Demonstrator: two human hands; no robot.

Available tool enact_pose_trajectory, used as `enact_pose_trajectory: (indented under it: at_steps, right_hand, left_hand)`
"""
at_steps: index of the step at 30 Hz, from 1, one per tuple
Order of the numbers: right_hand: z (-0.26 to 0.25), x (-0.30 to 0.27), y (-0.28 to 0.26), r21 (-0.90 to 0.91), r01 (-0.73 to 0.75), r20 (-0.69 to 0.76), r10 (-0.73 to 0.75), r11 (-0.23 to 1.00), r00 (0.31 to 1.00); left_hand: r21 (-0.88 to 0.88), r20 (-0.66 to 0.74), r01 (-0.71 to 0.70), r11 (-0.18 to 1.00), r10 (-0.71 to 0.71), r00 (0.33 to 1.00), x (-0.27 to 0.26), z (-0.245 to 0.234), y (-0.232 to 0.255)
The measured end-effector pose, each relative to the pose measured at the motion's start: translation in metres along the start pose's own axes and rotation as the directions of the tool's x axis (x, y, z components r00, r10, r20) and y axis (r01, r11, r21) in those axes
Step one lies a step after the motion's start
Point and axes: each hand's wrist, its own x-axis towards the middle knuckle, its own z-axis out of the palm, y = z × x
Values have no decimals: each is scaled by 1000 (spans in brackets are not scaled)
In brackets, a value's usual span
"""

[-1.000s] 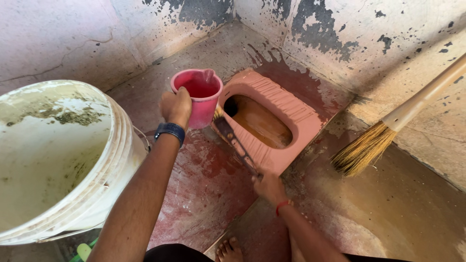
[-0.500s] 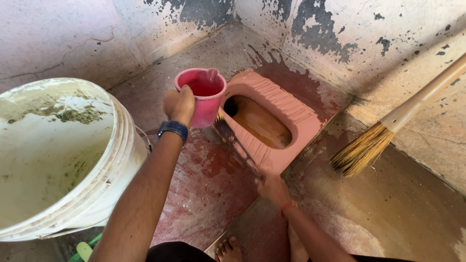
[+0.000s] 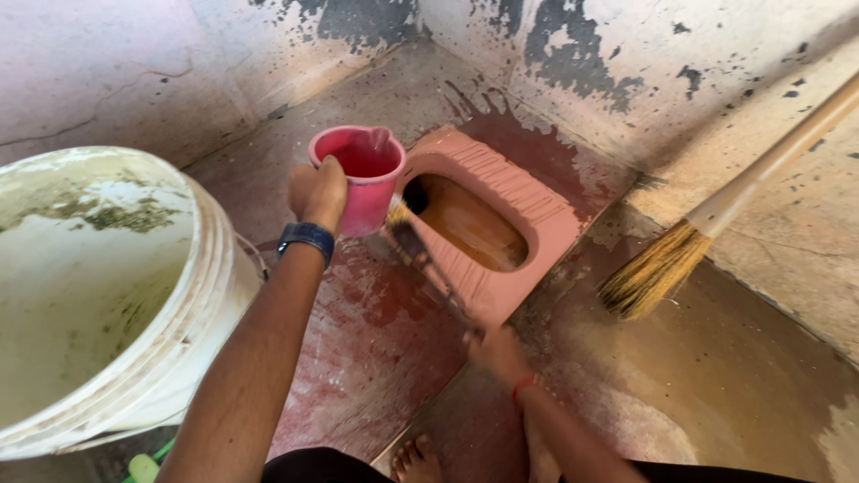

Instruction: The person cleans a toilet by scrubbing the bowl with a brush, dipping a mug into a bucket of water, and pouring the water into the toilet.

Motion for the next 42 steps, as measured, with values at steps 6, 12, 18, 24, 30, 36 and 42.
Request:
enact_pose_trajectory:
  at_steps: [6, 12, 18, 24, 30, 36, 42]
  right_hand:
    - [-12, 2, 2, -30, -272, 133, 273, 962, 953]
    - [-45, 15, -17, 0, -353, 201, 346, 936, 916]
    - [-17, -8, 0, -200, -255, 145, 286, 946, 947]
    - [-40, 15, -5, -23, -355, 180, 353, 935, 918]
    - [-8, -9, 2, -42, -280, 161, 283, 959, 946]
    - [-24, 28, 0, 118, -174, 32, 171, 978, 985]
    - [-26, -15, -16, -174, -203, 129, 227, 964, 965]
  left_hand:
    - [50, 57, -15, 999, 12, 998, -3, 1, 0]
    - [74, 86, -38, 997, 31, 996, 1, -5, -10]
    - [105, 65, -13, 994, 7, 998, 1, -2, -9]
    - [10, -21, 21, 1000, -21, 1000, -10, -16, -2]
    - [-135, -16, 51, 989, -54, 998, -24, -31, 18]
    - [-331, -33, 40, 943, -54, 998, -45, -32, 10]
    - [-303, 79, 130, 944, -112, 991, -45, -38, 0]
